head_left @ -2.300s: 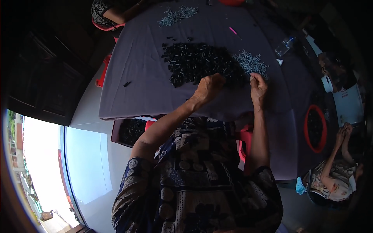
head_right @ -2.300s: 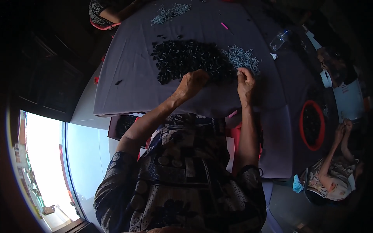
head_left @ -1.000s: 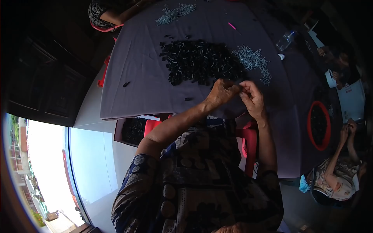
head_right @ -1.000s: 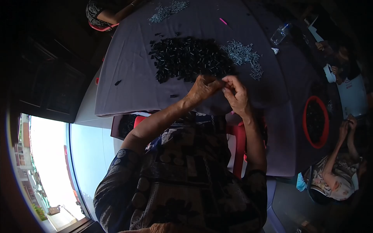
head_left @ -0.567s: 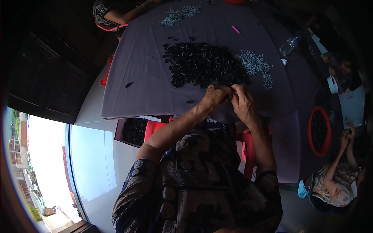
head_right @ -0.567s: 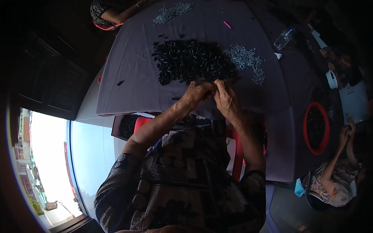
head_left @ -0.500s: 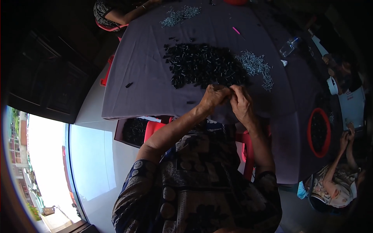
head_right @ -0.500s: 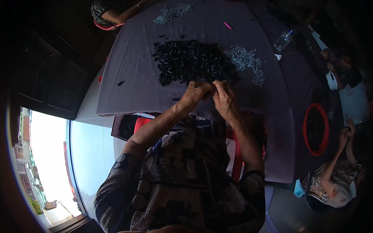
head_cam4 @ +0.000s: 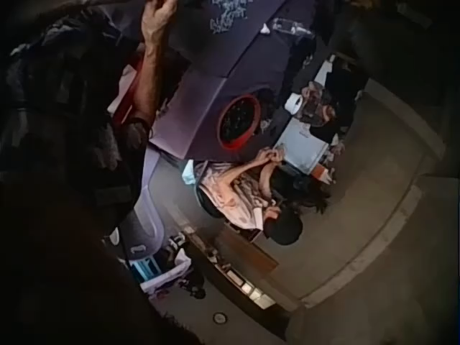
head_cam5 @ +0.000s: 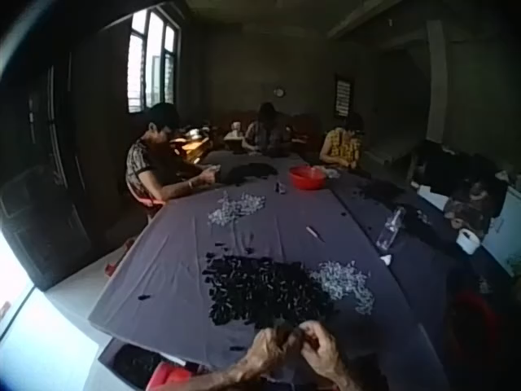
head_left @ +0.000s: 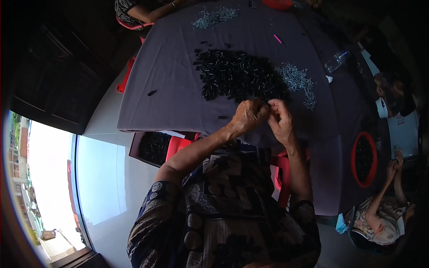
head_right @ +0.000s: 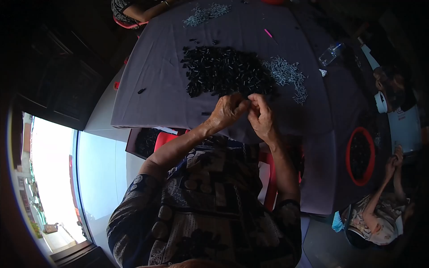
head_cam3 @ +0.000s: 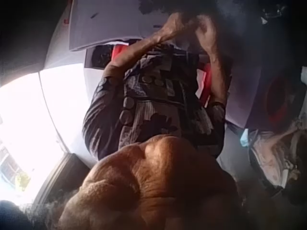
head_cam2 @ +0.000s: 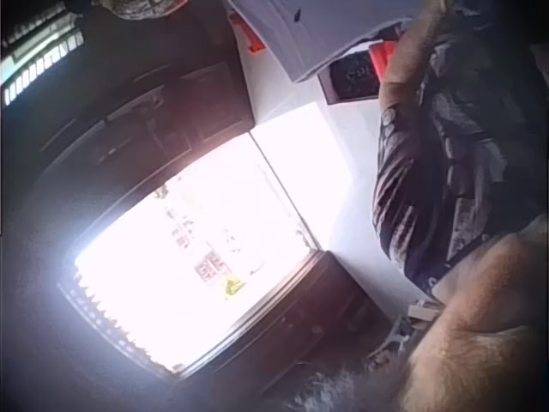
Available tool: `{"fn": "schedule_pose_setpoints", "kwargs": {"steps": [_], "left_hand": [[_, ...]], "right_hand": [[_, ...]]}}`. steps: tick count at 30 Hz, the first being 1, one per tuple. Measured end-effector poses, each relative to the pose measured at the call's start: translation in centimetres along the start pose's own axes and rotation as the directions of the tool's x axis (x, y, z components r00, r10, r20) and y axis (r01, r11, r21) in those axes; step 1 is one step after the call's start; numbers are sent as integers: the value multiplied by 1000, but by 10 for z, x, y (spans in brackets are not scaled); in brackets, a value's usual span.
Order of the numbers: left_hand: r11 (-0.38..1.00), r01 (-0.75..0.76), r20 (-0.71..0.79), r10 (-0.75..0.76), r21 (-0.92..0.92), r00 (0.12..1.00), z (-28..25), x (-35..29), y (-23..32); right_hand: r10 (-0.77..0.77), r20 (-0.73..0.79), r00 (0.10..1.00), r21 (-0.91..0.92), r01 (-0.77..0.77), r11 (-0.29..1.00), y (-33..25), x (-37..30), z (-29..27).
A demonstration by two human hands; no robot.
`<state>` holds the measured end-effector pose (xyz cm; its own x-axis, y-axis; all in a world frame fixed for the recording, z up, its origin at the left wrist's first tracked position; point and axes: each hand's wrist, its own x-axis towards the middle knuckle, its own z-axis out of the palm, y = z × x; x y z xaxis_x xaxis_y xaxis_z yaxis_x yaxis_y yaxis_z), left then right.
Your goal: The person assembles small plastic components by hand, joining pins into plastic pieces and setting the assembled parts down on the table.
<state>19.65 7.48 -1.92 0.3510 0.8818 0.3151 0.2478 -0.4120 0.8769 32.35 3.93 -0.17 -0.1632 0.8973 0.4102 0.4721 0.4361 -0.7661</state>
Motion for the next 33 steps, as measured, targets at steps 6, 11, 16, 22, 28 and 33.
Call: {"fn": "schedule_pose_setpoints", "kwargs": {"steps": [6, 11, 16, 22, 28, 33], "left_hand": [[879, 361, 108, -344, -312, 933, -11, 24, -26], [568, 636, 297, -577, -523, 760, -27, 49, -19], [358, 720, 395, -650, -594, 649, -33, 56, -18], [768, 327, 161, -287, -551, 944, -36, 34, -22], [969, -12, -55, -2, -249, 998, -59, 7, 0], [983, -36, 22, 41, -181, 999, -80, -11, 11]], "right_hand": [[-40, 0, 999, -140, 39, 989, 5, 20, 19], [-146, 11, 989, -224, 145, 964, 25, 44, 26], [-135, 37, 990, -236, 140, 962, 22, 54, 25], [223, -6, 975, 569, -180, 802, 14, 52, 32], [331, 89, 939, 813, -261, 520, -15, 35, 48], [370, 181, 911, 842, -339, 421, -38, 28, 54]]}}
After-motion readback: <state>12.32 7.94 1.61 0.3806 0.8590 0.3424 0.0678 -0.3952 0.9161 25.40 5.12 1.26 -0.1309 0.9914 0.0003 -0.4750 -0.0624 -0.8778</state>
